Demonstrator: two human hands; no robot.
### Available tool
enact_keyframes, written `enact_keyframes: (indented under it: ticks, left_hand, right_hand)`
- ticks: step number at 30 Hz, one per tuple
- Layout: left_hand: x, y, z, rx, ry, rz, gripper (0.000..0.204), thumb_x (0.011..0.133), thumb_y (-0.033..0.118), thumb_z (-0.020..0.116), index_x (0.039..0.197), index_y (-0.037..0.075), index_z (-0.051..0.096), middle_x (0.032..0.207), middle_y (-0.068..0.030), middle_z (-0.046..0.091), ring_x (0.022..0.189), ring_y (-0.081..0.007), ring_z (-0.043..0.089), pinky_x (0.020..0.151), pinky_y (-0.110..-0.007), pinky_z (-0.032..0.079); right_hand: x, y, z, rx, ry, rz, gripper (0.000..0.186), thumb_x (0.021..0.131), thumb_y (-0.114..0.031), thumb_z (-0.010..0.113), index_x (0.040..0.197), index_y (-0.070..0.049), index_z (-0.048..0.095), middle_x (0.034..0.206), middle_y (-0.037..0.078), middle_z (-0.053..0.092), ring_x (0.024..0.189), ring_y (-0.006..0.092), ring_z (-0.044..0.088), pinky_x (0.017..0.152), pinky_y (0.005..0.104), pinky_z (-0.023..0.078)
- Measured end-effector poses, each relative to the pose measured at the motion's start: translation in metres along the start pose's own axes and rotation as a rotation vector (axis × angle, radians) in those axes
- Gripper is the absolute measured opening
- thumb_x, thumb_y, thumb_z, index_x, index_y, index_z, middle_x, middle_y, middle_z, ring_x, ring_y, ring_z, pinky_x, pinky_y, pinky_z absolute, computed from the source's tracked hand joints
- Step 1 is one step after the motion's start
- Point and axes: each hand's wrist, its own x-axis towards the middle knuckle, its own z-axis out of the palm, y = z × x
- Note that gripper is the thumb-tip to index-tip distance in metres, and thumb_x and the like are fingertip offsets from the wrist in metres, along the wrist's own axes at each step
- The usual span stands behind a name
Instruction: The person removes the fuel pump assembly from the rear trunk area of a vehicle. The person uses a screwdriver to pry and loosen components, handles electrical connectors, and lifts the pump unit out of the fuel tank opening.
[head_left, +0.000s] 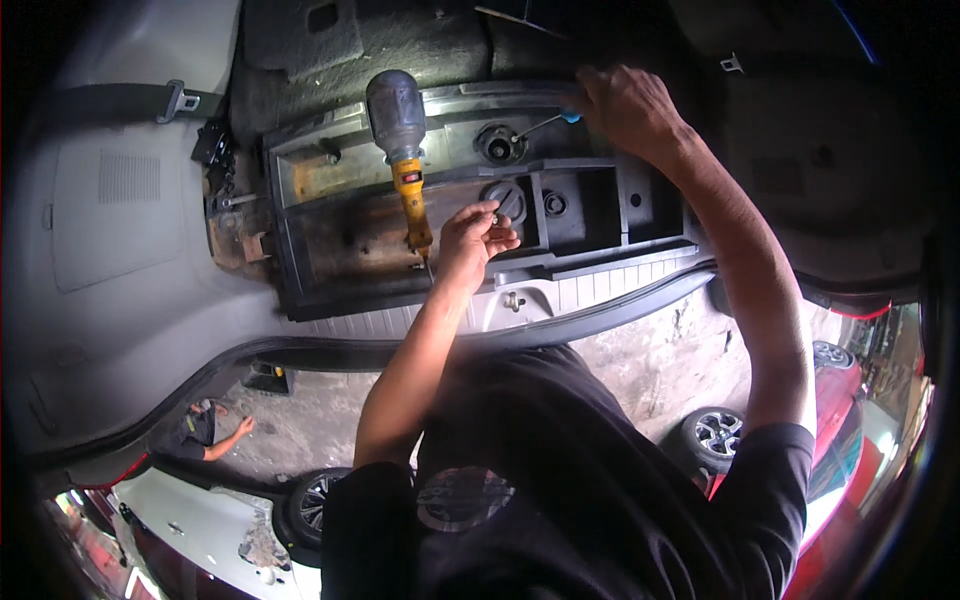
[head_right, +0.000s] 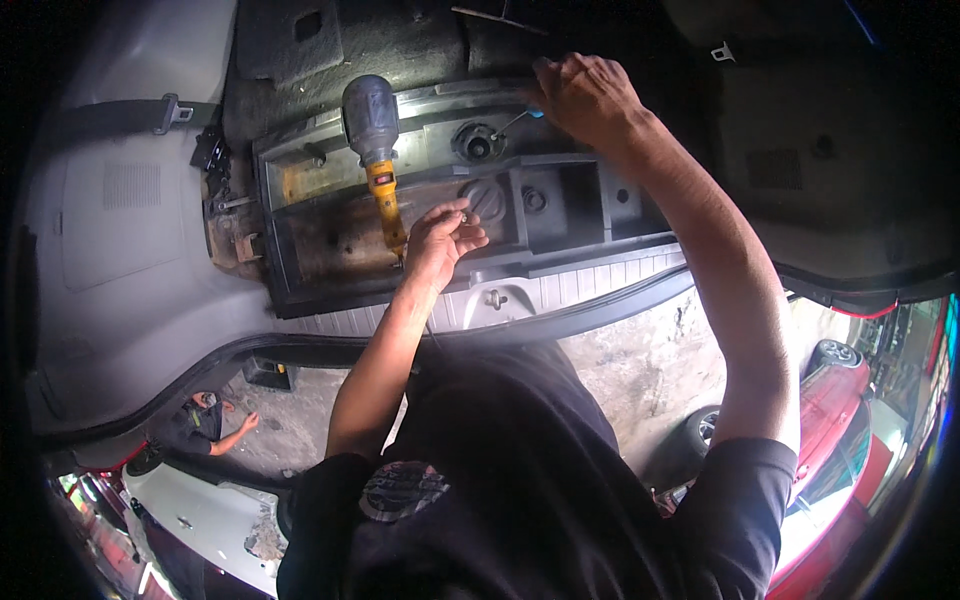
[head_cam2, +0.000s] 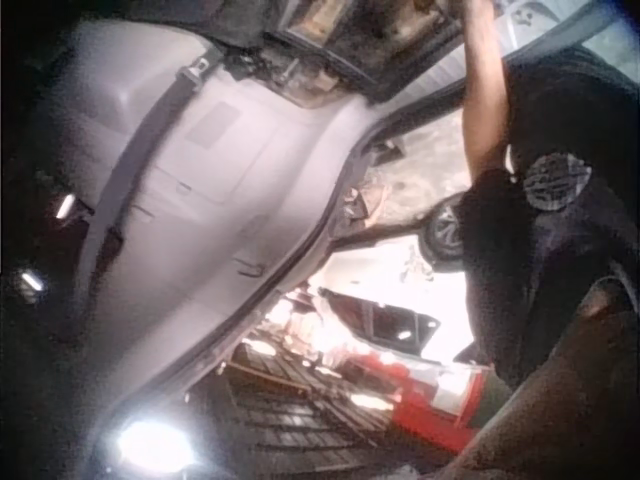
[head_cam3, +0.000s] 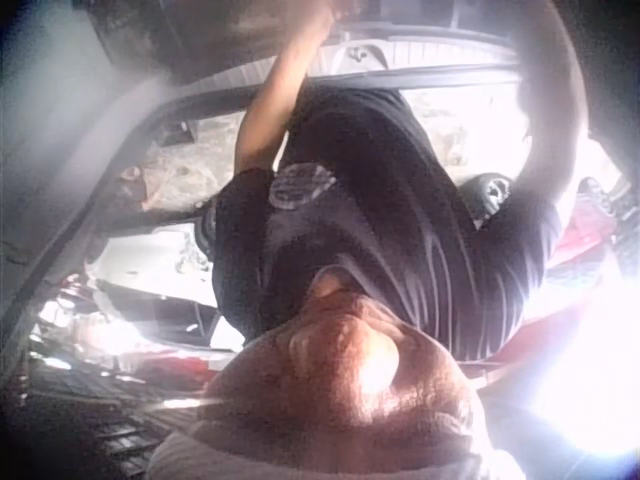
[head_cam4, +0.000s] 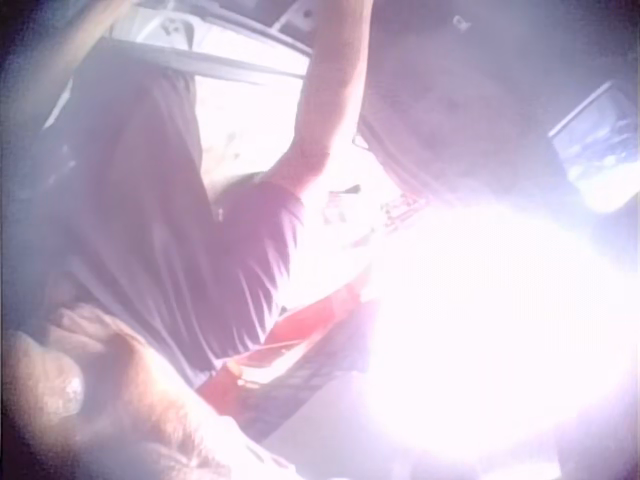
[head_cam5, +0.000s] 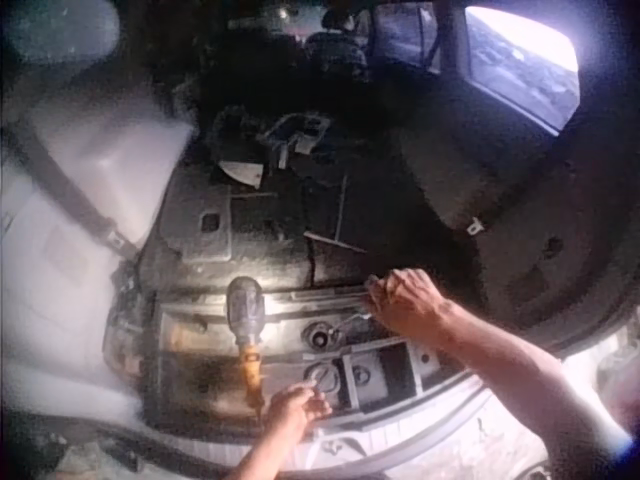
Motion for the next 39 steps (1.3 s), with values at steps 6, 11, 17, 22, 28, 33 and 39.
enact_keyframes:
  ticks: [6, 11, 17, 22, 28, 33, 39]
  left_hand:
    - [0.013, 0.000, 0.002, -0.033, 0.019, -0.002, 0.016, 0.099, 0.008, 0.065, 0.113, 0.001, 0.067, 0.100, -0.0150, 0.071, 0.090, -0.0283, 0.074, 0.084, -0.044, 0.063]
    - [0.025, -0.002, 0.000, -0.069, 0.027, -0.018, 0.014, 0.099, 0.010, 0.067, 0.110, 0.002, 0.069, 0.103, -0.0135, 0.072, 0.097, -0.0272, 0.073, 0.091, -0.042, 0.061]
    - [0.037, 0.002, 0.003, -0.193, 0.095, 0.015, 0.020, 0.100, 0.013, 0.066, 0.115, 0.000, 0.065, 0.111, -0.0155, 0.070, 0.107, -0.0294, 0.070, 0.099, -0.045, 0.058]
    - [0.059, 0.007, 0.014, -0.356, -0.042, 0.022, 0.025, 0.100, 0.014, 0.066, 0.118, -0.002, 0.059, 0.123, -0.0196, 0.066, 0.118, -0.0324, 0.065, 0.107, -0.047, 0.054]
    - [0.055, 0.012, 0.034, -0.351, 0.006, 0.031, 0.017, 0.102, 0.014, 0.062, 0.112, 0.000, 0.063, 0.118, -0.0186, 0.070, 0.112, -0.0320, 0.069, 0.101, -0.044, 0.058]
    - [0.055, 0.009, 0.036, -0.380, -0.019, 0.018, 0.014, 0.103, 0.012, 0.061, 0.112, 0.001, 0.064, 0.119, -0.0179, 0.070, 0.116, -0.0324, 0.067, 0.102, -0.044, 0.058]
    - [0.059, 0.005, 0.038, -0.386, -0.028, 0.020, 0.016, 0.103, 0.011, 0.060, 0.113, 0.000, 0.062, 0.121, -0.0178, 0.068, 0.118, -0.0322, 0.066, 0.103, -0.043, 0.057]
  right_hand:
    - [-0.013, 0.007, 0.020, 0.219, 0.085, -0.152, 0.022, 0.093, -0.022, 0.072, 0.103, -0.003, 0.071, 0.082, 0.018, 0.073, 0.075, 0.0332, 0.073, 0.069, 0.0415, 0.058]
    - [-0.018, 0.035, 0.006, 0.285, 0.086, -0.056, 0.023, 0.095, -0.026, 0.069, 0.099, -0.005, 0.076, 0.091, 0.017, 0.074, 0.080, 0.0300, 0.074, 0.071, 0.0395, 0.059]
    - [-0.092, 0.029, -0.067, 0.620, 0.117, 0.225, 0.034, 0.097, -0.035, 0.065, 0.108, -0.004, 0.076, 0.102, 0.017, 0.076, 0.090, 0.0310, 0.075, 0.078, 0.0407, 0.060]
    - [-0.176, 0.047, -0.041, 1.028, 0.020, 0.610, 0.056, 0.088, -0.054, 0.066, 0.113, -0.005, 0.075, 0.085, 0.009, 0.072, 0.067, 0.0141, 0.060, 0.058, 0.0315, 0.046]
    - [-0.207, 0.036, 0.013, 1.259, 0.111, 0.663, 0.056, 0.090, -0.050, 0.069, 0.110, 0.002, 0.072, 0.067, 0.003, 0.059, 0.055, 0.0081, 0.053, 0.052, 0.0241, 0.042]
    - [-0.216, 0.033, 0.024, 1.270, 0.095, 0.739, 0.062, 0.088, -0.058, 0.067, 0.109, 0.000, 0.074, 0.073, 0.007, 0.065, 0.059, 0.0102, 0.057, 0.053, 0.0254, 0.046]
    - [-0.225, 0.034, 0.037, 1.323, 0.134, 0.745, 0.057, 0.090, -0.055, 0.068, 0.109, -0.001, 0.074, 0.072, 0.006, 0.064, 0.058, 0.0105, 0.057, 0.053, 0.0252, 0.046]
